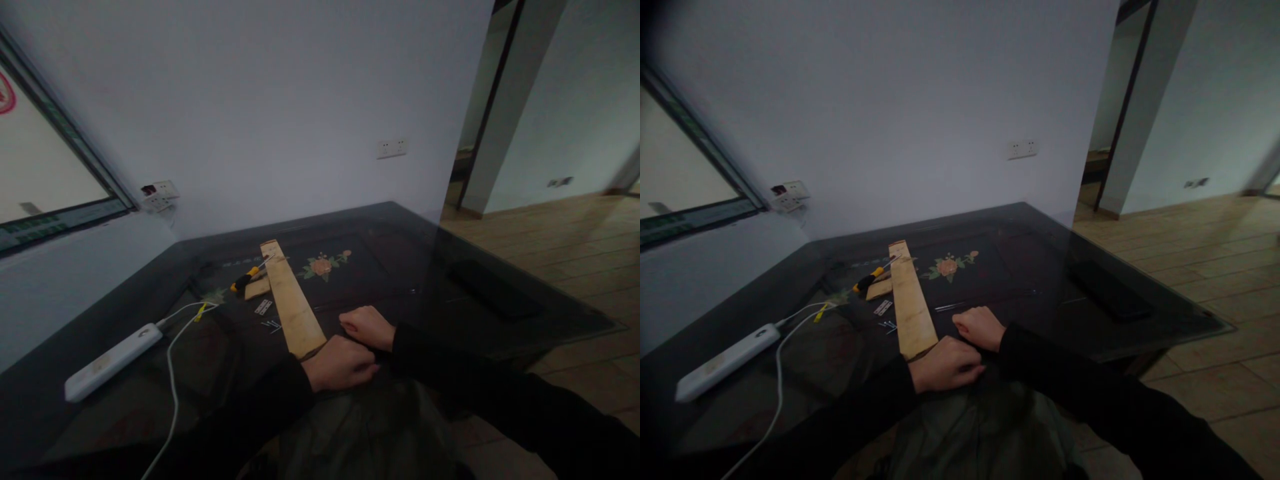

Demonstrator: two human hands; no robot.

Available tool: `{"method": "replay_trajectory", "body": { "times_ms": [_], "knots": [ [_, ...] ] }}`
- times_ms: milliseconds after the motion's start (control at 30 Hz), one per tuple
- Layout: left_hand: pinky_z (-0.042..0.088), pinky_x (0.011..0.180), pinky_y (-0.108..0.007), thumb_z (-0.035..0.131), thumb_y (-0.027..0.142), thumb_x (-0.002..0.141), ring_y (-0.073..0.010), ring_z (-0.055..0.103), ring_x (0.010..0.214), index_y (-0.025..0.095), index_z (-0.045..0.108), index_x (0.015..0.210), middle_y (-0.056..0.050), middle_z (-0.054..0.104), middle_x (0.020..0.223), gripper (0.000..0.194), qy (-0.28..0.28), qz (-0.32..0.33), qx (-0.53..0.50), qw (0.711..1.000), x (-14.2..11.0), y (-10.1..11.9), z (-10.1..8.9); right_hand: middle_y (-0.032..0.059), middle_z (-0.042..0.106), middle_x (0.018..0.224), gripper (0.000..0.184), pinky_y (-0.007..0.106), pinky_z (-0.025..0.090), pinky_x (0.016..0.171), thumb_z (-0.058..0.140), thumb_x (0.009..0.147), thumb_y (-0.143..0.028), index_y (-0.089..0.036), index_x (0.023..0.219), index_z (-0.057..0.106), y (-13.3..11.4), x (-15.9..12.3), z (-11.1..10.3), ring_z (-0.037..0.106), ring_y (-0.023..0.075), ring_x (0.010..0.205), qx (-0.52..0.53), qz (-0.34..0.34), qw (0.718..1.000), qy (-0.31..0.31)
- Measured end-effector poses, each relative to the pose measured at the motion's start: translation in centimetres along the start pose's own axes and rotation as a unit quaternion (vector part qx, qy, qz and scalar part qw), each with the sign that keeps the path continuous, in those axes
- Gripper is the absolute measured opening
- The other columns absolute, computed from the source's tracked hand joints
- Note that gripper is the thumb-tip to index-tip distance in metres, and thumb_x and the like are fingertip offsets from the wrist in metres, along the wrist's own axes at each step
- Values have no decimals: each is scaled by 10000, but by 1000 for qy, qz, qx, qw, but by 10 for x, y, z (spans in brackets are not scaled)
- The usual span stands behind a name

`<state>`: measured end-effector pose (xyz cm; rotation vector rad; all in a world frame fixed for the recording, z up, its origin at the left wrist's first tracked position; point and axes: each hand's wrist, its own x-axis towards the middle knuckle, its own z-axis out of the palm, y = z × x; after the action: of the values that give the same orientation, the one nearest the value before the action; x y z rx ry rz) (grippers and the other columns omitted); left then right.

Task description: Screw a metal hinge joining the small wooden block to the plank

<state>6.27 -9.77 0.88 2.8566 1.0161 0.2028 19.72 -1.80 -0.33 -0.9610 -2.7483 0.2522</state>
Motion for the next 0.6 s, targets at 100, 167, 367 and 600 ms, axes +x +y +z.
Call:
{"method": "replay_trajectory", "body": {
  "times_ms": [100, 167, 367, 600],
  "knots": [
    [364, 554, -233, 509, 315, 929, -123, 583, 611, 173, 574, 691, 0, 633, 658, 284, -4, -2, 4, 1000, 0, 0, 1, 16, 683, 740, 172, 286, 161, 570, 486, 867, -172, -203, 753, 610, -2, 0, -1, 535, 124, 628, -5, 1, 1000, -6],
    [367, 557, -233, 502, 317, 932, -129, 591, 619, 171, 578, 694, -6, 639, 665, 290, -4, -2, 3, 1000, 0, 0, 1, 19, 684, 740, 167, 285, 162, 571, 486, 863, -168, -201, 758, 612, -3, 1, -1, 534, 125, 630, -9, 4, 1000, -11],
    [364, 549, -235, 500, 310, 933, -126, 596, 628, 174, 587, 710, -3, 644, 674, 275, 11, 8, 9, 1000, -1, -1, 2, 23, 688, 750, 165, 281, 168, 577, 489, 866, -170, -201, 773, 621, -2, 2, 0, 544, 130, 643, -18, 4, 1000, -14],
    [362, 556, -238, 488, 301, 937, -128, 599, 631, 177, 596, 732, -3, 652, 680, 263, 13, 19, 10, 1000, -2, -3, 1, 17, 689, 762, 143, 282, 171, 576, 507, 861, -169, -205, 777, 617, -1, 2, 0, 564, 133, 656, -13, 6, 1000, -18]
  ]
}}
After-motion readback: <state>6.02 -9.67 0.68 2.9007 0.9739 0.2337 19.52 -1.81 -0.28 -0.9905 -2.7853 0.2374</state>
